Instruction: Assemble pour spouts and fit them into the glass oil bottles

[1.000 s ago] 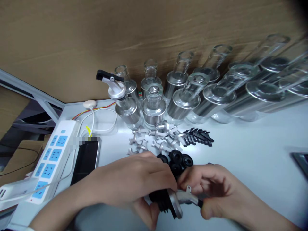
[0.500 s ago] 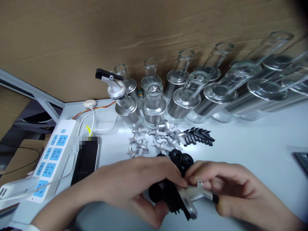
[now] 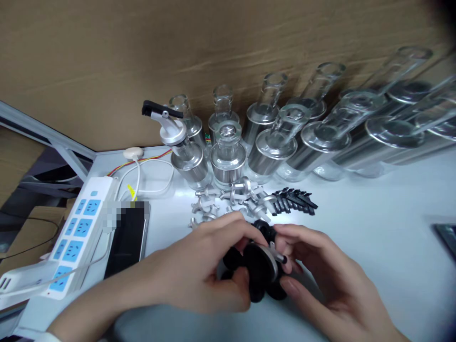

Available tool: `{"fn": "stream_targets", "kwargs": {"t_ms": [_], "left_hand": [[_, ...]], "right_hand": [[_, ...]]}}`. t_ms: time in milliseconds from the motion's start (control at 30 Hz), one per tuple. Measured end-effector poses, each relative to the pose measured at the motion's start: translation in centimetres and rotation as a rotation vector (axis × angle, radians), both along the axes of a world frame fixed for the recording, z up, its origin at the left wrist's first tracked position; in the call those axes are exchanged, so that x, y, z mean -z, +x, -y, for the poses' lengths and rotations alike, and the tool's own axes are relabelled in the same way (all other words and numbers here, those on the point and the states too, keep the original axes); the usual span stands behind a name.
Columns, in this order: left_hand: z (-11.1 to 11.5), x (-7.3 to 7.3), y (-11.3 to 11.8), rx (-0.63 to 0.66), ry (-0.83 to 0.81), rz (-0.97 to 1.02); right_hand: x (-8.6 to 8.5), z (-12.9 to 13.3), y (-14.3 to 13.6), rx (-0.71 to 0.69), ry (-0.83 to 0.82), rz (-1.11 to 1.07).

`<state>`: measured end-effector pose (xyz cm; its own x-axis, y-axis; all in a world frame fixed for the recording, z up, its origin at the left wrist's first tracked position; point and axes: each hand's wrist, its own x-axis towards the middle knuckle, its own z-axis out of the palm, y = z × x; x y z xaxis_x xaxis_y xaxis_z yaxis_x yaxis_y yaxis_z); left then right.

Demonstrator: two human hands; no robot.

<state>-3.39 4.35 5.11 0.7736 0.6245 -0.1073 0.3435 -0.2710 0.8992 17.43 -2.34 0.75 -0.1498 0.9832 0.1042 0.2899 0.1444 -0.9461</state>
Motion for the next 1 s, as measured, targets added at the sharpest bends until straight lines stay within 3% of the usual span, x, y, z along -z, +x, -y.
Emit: {"fn": "stream_targets", "kwargs": {"t_ms": [100,200,300,400,533,733,1000], "left_hand": [[0.3,0.0,0.3,0.004,0.01,-0.032],[0.5,-0.1,0.4,0.007,0.014,0.001],[0.6,-0.2,0.4,0.005,-0.058,0.005],[0.7,-0.3,0.3,0.022,-0.143,-0.026],[0.9,-0.2,0.5,0.016,-0.1,-0.068],[1.1,0.4,0.9,-0.08,-0.019,-0.021],[1.2,1.2,1.2,-0.137,-0.015,-0.11]], "right_hand": [[0.0,-0.1,0.0,-0.054,0.051,0.031],[-0.1,-0.2,-0.1,0.006,0.079,0.011],[-0.4,0.0,-0.4,0.005,-0.021,-0.088],[-0.6,0.3,-0.5,-0.1,-0.162,-0.186],[-0.7,0.2,-0.6,-0.138,-0.269,-0.231],[-0.7,-0.3,-0.8,-0.034,-0.195,-0.185],[-0.4,-0.7,-0.9,-0.159,-0.114,-0.02]]}}
